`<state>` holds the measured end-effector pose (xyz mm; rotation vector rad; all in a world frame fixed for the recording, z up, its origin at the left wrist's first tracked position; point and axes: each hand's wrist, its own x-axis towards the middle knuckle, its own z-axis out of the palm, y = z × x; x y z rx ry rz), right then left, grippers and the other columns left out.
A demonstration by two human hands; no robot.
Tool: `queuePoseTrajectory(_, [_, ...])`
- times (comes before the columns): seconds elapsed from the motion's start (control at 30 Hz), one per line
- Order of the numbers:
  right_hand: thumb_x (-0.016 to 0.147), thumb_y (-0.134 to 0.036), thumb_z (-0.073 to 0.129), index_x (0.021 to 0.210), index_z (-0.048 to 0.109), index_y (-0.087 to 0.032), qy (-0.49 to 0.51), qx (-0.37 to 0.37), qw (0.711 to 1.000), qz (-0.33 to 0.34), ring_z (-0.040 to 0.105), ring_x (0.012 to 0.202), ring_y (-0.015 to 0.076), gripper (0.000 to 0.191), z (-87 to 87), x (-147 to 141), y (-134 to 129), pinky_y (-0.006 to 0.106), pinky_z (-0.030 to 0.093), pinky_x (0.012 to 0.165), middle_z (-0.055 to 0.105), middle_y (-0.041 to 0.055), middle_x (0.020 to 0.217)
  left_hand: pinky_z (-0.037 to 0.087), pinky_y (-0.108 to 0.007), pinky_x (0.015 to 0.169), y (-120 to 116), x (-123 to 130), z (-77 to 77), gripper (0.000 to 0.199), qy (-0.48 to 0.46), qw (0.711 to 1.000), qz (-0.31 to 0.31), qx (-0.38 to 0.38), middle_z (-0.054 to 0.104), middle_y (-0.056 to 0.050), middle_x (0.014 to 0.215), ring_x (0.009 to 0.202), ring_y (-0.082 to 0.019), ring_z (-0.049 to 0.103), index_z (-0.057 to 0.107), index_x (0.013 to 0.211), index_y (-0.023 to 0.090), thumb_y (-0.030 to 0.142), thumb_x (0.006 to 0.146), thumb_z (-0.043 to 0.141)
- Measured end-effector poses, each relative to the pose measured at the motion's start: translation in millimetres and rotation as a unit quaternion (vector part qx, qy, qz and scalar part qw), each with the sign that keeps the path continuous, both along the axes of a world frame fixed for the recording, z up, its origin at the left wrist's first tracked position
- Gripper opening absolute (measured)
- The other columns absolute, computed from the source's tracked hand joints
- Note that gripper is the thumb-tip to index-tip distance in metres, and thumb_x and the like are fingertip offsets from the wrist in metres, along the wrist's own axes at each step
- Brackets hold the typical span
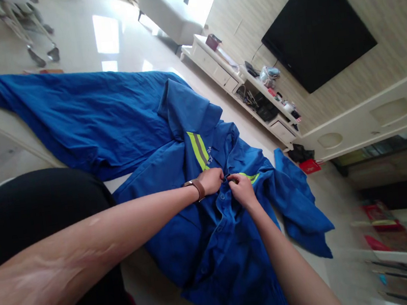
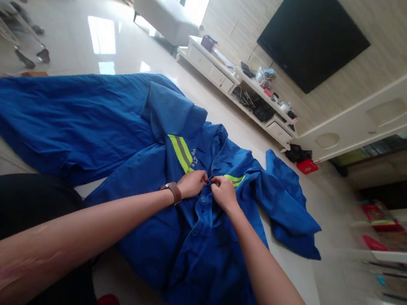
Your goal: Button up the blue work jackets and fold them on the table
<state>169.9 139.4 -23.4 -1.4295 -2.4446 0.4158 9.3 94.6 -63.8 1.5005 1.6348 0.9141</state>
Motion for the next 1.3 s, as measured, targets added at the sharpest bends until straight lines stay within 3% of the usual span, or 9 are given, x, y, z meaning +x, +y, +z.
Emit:
queuePoseTrajectory(0.2, [0.081, -0.025, 0.056, 0.092, 0.081, -0.018, 0.061, -0.012, 0.998, -0.015, 0.062, 0.068, 0.0189, 0.029, -5.3, -1.9, -6.6, 0.03, 0.048, 0.073, 0.074, 0.0059, 0.077, 0.045, -0.028, 0.073, -7.8, 0.1, 1.8, 0.015, 0.036, 0.999, 0.012, 0.034, 0.073, -0.004, 0.097, 0.089, -0.021, 0.067, 0.065, 0.1, 0.025, 0.02, 0.093, 0.053])
queuePoseTrajectory(0.37, [0.074, -0.015, 0.061, 0.088, 0.082, -0.016, 0.102, -0.063, 0.987, -0.104, 0.058, 0.061, 0.0147, 0.025, -4.3, -7.6, -18.2, 0.025, 0.042, 0.062, 0.07, 0.0016, 0.066, 0.046, -0.027, 0.073, -10.2, 0.9, -2.0, 0.007, 0.024, 0.998, 0.026, 0.058, 0.072, -0.005, 0.093, 0.085, -0.019, 0.067, 0.064, 0.097, 0.023, 0.022, 0.093, 0.058])
queuePoseTrajectory(0.53, [0.068, -0.002, 0.071, 0.076, 0.08, -0.017, 0.177, -0.051, 0.976, -0.12, 0.059, 0.063, 0.0142, 0.019, 4.8, -16.0, -26.1, 0.025, 0.042, 0.065, 0.071, 0.0004, 0.067, 0.049, -0.031, 0.086, -16.6, 2.0, 8.3, 0.009, 0.07, 0.994, 0.029, 0.08, 0.07, -0.008, 0.105, 0.097, -0.02, 0.065, 0.062, 0.102, 0.019, 0.017, 0.095, 0.057])
queuePoseTrajectory(0.63, [0.067, 0.009, 0.069, 0.067, 0.078, -0.015, 0.277, -0.057, 0.949, -0.137, 0.054, 0.058, 0.0114, 0.026, 3.1, -19.2, -27.2, 0.026, 0.038, 0.065, 0.067, -0.0007, 0.061, 0.05, -0.033, 0.091, -23.4, 2.9, 12.5, 0.011, 0.096, 0.991, -0.008, 0.094, 0.069, -0.012, 0.109, 0.101, -0.02, 0.064, 0.06, 0.105, 0.017, 0.016, 0.098, 0.052])
queuePoseTrajectory(0.83, [0.081, 0.006, 0.056, 0.063, 0.075, -0.008, 0.41, -0.098, 0.899, -0.116, 0.039, 0.046, 0.0014, 0.03, -25.2, -18.1, -14.7, 0.024, 0.024, 0.06, 0.057, -0.0046, 0.05, 0.05, -0.035, 0.092, -23.3, -0.5, -0.3, 0.019, 0.186, 0.977, -0.039, 0.092, 0.068, -0.019, 0.118, 0.108, -0.019, 0.064, 0.058, 0.117, 0.019, 0.02, 0.104, 0.044])
queuePoseTrajectory(0.9, [0.079, 0.007, 0.06, 0.065, 0.075, -0.009, 0.4, -0.096, 0.905, -0.104, 0.046, 0.05, 0.0033, 0.025, -25.2, -15.8, -15.0, 0.024, 0.028, 0.062, 0.062, -0.0023, 0.055, 0.051, -0.034, 0.091, -22.2, -0.1, 2.5, 0.02, 0.18, 0.979, -0.045, 0.079, 0.069, -0.017, 0.117, 0.107, -0.018, 0.065, 0.059, 0.117, 0.018, 0.018, 0.103, 0.044])
queuePoseTrajectory(1.0, [0.066, 0.01, 0.073, 0.069, 0.077, -0.014, 0.328, -0.072, 0.937, -0.093, 0.055, 0.06, 0.0105, 0.024, -16.5, -12.4, -20.8, 0.026, 0.039, 0.069, 0.067, -0.0002, 0.062, 0.051, -0.03, 0.09, -18.4, 0.2, 8.9, 0.019, 0.145, 0.987, -0.04, 0.048, 0.072, -0.01, 0.11, 0.1, -0.017, 0.066, 0.062, 0.112, 0.018, 0.015, 0.099, 0.048])
queuePoseTrajectory(1.1, [0.071, 0.002, 0.07, 0.084, 0.079, -0.019, 0.213, -0.016, 0.975, -0.061, 0.062, 0.07, 0.018, 0.026, -11.9, -11.5, -27.9, 0.03, 0.045, 0.075, 0.072, 0.0027, 0.075, 0.051, -0.031, 0.09, -11.9, -0.6, 5.1, 0.017, 0.078, 0.996, -0.016, 0.044, 0.072, -0.008, 0.107, 0.098, -0.018, 0.066, 0.063, 0.107, 0.017, 0.014, 0.096, 0.051])
queuePoseTrajectory(1.3, [0.079, -0.01, 0.061, 0.096, 0.078, -0.02, 0.113, 0.025, 0.991, -0.072, 0.064, 0.075, 0.0191, 0.026, -15.2, -13.4, -34.6, 0.028, 0.044, 0.074, 0.075, 0.0038, 0.082, 0.05, -0.031, 0.089, -5.3, 0.6, -4.6, 0.015, 0.024, 0.998, 0.01, 0.057, 0.073, -0.008, 0.102, 0.096, -0.019, 0.066, 0.065, 0.102, 0.017, 0.015, 0.093, 0.054])
